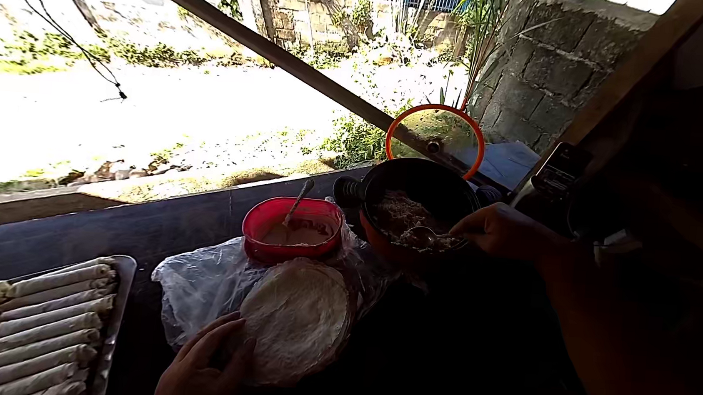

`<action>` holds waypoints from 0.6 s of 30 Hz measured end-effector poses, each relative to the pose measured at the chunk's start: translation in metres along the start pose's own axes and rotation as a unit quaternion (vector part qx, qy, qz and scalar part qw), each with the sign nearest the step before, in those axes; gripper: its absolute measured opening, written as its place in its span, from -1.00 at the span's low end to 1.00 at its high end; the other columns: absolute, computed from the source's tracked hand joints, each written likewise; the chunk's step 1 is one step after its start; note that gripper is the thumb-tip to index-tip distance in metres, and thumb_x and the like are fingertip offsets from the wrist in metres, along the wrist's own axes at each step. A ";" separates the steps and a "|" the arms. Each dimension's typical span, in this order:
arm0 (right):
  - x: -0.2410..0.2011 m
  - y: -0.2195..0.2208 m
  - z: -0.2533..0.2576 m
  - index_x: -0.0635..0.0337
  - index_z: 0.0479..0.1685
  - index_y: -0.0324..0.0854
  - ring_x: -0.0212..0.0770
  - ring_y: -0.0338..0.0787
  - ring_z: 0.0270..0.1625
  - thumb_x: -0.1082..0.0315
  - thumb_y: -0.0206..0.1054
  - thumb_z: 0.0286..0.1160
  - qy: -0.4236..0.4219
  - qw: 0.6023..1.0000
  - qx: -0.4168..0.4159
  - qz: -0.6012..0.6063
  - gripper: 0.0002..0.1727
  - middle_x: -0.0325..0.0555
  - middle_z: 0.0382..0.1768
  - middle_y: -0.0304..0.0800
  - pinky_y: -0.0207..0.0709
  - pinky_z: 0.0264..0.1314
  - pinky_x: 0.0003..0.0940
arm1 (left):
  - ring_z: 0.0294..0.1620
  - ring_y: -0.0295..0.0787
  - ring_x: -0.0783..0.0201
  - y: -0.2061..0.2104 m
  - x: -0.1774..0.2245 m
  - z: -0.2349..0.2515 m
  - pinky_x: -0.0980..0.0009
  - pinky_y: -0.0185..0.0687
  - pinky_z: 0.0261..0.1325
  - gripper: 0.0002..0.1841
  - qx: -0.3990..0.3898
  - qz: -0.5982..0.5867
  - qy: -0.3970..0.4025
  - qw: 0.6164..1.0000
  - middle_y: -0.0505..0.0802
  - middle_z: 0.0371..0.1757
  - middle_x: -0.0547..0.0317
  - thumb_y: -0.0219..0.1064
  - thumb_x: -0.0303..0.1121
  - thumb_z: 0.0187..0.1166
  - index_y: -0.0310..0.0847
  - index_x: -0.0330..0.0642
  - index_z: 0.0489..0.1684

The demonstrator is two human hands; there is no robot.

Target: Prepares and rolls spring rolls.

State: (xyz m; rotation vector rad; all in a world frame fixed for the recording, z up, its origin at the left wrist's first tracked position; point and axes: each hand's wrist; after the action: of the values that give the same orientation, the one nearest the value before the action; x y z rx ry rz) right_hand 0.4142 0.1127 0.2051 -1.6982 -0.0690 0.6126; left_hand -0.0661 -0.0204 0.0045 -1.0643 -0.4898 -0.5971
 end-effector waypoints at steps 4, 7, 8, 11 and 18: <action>-0.001 -0.003 -0.001 -0.12 0.07 0.89 -0.52 0.84 -0.06 0.26 0.23 0.76 -0.023 1.000 0.009 0.006 -0.73 -0.38 -0.11 0.94 0.72 0.12 -0.35 | 0.48 0.67 0.19 0.000 -0.001 0.000 0.24 0.53 0.54 -0.60 -0.002 0.000 -0.001 1.000 0.82 0.33 0.00 0.42 -0.09 0.47 0.81 -0.18 0.11; -0.008 -0.001 0.003 -0.14 0.05 0.90 -0.51 0.84 -0.11 0.26 0.24 0.75 -0.027 0.999 0.020 0.002 -0.74 -0.38 -0.14 0.94 0.72 0.07 -0.34 | 0.47 0.67 0.18 -0.001 -0.001 0.000 0.23 0.53 0.54 -0.60 -0.004 -0.003 -0.003 1.000 0.82 0.33 -0.02 0.43 -0.11 0.47 0.81 -0.20 0.11; -0.012 0.002 0.005 -0.15 0.06 0.90 -0.49 0.84 -0.09 0.26 0.23 0.75 -0.022 1.000 0.015 -0.004 -0.73 -0.37 -0.13 0.94 0.72 0.09 -0.31 | 0.47 0.67 0.18 -0.001 -0.001 -0.001 0.23 0.54 0.54 -0.60 -0.004 -0.002 -0.003 1.000 0.82 0.33 -0.02 0.43 -0.11 0.46 0.81 -0.20 0.11; -0.020 0.008 0.012 -0.10 0.11 0.88 -0.45 0.85 -0.03 0.29 0.19 0.76 -0.021 1.000 -0.007 -0.002 -0.70 -0.31 -0.09 0.94 0.70 0.15 -0.26 | 0.48 0.67 0.19 0.000 -0.003 0.000 0.25 0.54 0.54 -0.61 -0.001 0.000 0.000 1.000 0.82 0.33 -0.01 0.43 -0.12 0.46 0.81 -0.19 0.10; -0.024 0.018 0.025 -0.05 0.15 0.86 -0.46 0.83 -0.09 0.26 0.18 0.79 0.010 0.997 -0.035 0.073 -0.71 -0.28 -0.11 0.93 0.69 0.09 -0.32 | 0.46 0.68 0.25 0.000 -0.002 0.000 0.30 0.55 0.52 -0.61 0.004 0.005 -0.001 1.000 0.82 0.33 0.03 0.44 -0.11 0.45 0.81 -0.16 0.10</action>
State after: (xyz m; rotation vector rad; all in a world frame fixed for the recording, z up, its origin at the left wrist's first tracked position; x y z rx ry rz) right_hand 0.3776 0.1217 0.1952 -1.7873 0.0503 0.7084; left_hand -0.0674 -0.0198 0.0029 -1.0586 -0.4886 -0.5852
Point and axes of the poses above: each hand's wrist, its own z-axis towards the middle knuckle, its own y-axis out of the palm, x = y × z
